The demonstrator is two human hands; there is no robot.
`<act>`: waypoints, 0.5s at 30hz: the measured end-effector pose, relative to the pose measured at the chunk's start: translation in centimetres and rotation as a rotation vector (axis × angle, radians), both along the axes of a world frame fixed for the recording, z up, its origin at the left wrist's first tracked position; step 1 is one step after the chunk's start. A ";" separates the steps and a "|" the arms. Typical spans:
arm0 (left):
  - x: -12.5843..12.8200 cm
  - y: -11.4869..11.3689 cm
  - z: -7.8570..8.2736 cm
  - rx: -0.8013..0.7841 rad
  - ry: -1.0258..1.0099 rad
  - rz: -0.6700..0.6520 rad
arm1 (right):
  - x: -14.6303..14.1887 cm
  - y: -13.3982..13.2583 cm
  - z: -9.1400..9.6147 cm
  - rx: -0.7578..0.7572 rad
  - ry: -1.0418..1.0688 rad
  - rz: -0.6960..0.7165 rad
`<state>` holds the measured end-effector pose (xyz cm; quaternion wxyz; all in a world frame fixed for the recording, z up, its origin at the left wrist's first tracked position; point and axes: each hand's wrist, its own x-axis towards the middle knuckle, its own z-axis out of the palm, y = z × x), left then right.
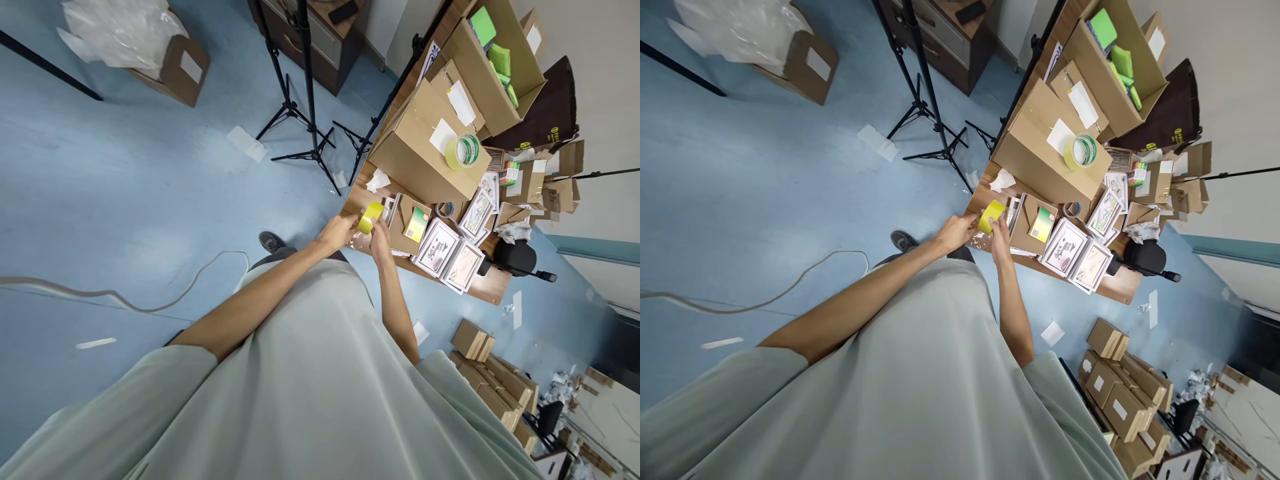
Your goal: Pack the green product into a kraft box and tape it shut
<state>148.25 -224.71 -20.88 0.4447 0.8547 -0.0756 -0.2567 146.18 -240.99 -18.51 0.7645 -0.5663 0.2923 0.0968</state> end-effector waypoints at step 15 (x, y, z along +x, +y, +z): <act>-1.2 0.7 2.1 -0.181 0.035 0.155 | 0.0 0.2 1.1 -0.020 0.129 -0.040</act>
